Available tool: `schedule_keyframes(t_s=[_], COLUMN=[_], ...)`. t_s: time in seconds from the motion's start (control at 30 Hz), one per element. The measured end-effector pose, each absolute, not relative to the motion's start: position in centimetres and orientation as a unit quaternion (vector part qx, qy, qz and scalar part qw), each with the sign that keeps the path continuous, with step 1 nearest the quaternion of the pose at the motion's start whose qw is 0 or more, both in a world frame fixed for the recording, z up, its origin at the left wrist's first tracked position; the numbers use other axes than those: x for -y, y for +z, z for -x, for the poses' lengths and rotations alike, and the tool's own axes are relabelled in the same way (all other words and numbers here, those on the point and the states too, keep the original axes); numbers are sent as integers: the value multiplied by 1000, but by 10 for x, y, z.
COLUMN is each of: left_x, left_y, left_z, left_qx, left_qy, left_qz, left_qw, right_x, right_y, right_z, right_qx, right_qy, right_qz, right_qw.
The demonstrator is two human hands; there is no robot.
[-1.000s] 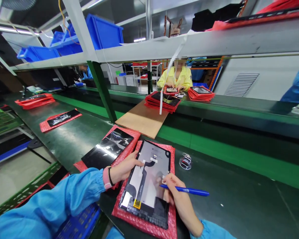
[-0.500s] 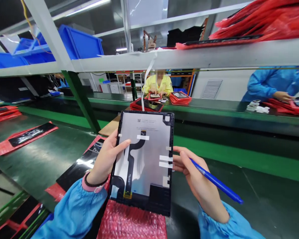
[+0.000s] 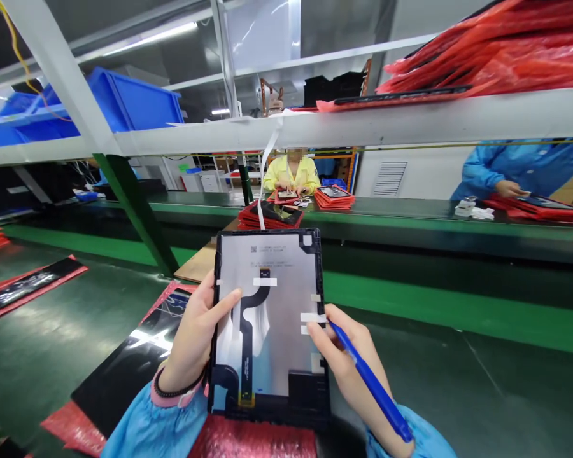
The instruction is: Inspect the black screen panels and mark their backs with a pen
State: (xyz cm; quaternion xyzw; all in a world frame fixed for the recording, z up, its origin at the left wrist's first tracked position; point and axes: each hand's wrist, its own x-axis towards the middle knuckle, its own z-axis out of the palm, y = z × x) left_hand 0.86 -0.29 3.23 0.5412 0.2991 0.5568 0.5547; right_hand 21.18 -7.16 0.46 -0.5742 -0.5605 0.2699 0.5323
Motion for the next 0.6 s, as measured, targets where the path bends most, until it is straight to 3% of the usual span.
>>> schedule_keyframes(t_s=[0.2,0.43,0.6], left_x=[-3,0,7], left_y=[31,27,20], left_z=[-8,-4,-6], left_qx=[-309,-385,-277], left_qy=[554,568,522], left_qz=[-563,-603,-766], left_qw=[530,407,253], right_x=[61,63,68], right_y=[1,14,12], right_z=[-217,-208,-206], right_qx=[508,366,340], right_qy=[351,372,597], right_qz=[549,388,306], right_qw=[563,760,660])
